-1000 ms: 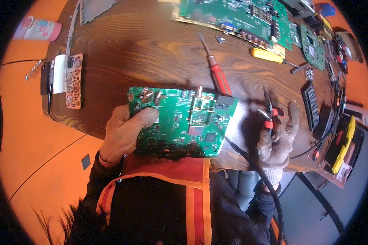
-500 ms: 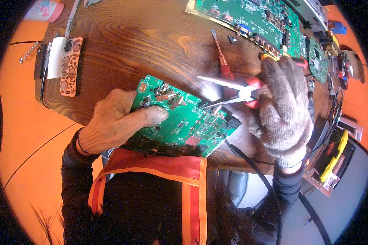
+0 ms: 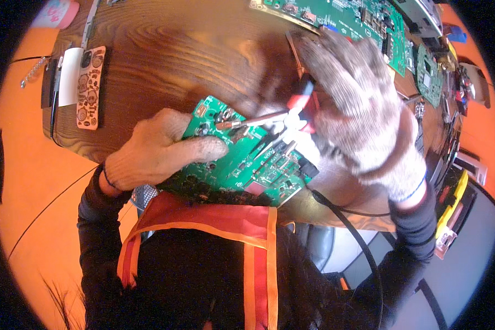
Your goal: The person uses a screwdriver and pliers to remove components from a green circuit board. They repeatedly turn the board over, unscrew parts, and place removed pieces on the table.
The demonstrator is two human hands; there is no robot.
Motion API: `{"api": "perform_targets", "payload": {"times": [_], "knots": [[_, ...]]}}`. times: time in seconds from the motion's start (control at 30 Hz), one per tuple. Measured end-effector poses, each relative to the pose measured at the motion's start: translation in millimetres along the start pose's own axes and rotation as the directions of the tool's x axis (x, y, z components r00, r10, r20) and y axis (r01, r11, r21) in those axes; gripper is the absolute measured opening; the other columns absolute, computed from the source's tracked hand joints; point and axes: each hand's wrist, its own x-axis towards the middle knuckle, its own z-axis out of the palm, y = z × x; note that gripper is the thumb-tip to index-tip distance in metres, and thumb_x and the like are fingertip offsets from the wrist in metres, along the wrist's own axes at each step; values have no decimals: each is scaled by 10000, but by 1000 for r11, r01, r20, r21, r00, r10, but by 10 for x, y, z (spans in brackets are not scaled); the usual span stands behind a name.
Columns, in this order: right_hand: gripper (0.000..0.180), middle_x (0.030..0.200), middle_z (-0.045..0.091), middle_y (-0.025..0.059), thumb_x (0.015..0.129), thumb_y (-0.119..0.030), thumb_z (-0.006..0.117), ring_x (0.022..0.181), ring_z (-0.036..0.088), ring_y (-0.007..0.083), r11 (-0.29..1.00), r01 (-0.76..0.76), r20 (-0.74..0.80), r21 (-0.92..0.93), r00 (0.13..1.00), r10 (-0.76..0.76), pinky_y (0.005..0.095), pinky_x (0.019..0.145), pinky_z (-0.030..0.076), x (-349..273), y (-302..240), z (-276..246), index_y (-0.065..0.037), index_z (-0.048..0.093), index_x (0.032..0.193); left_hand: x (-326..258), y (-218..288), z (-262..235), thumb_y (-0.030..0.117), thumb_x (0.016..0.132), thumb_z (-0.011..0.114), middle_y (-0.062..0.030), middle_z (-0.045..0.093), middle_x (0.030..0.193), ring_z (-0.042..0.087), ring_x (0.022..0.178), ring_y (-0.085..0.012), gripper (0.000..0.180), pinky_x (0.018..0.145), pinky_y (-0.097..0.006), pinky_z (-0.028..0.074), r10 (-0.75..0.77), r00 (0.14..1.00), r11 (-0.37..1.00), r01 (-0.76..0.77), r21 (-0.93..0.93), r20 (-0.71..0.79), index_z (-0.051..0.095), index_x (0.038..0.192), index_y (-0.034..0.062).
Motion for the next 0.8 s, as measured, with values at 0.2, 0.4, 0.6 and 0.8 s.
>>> {"api": "perform_targets", "payload": {"times": [0.2,0.4,0.6,0.8], "knots": [[581,1442,523,147,794,-219,769,1291,527,343,901,403,33,161,910,-413,430,1103,419,216,392,171,-82,603,1334,138,14,-17,373,923,672,-58,748,910,662,862,-138,369,822,-313,503,-139,990,989,141,-50,26,739,1152,92],[665,1460,499,124,801,-223,827,1280,524,294,828,544,50,139,831,-554,365,1060,462,407,525,271,-57,551,1384,154,33,-71,396,918,675,-66,747,899,666,843,-141,360,805,-318,506,-138,990,988,135,77,40,746,1121,107],[398,1338,554,180,677,-267,806,1220,552,414,860,471,19,196,875,-483,525,1058,442,399,448,361,-120,670,1022,172,-32,-51,406,915,676,-62,728,846,652,821,-139,370,798,-318,499,-132,990,990,135,-52,57,751,1068,78],[626,1204,631,146,774,-228,863,1112,632,309,926,255,134,277,945,-300,427,964,521,379,499,99,-14,588,1294,141,-62,-52,337,920,698,-25,730,859,633,832,-111,319,789,-300,494,-3,1000,997,5,-72,28,754,1051,51]]}}
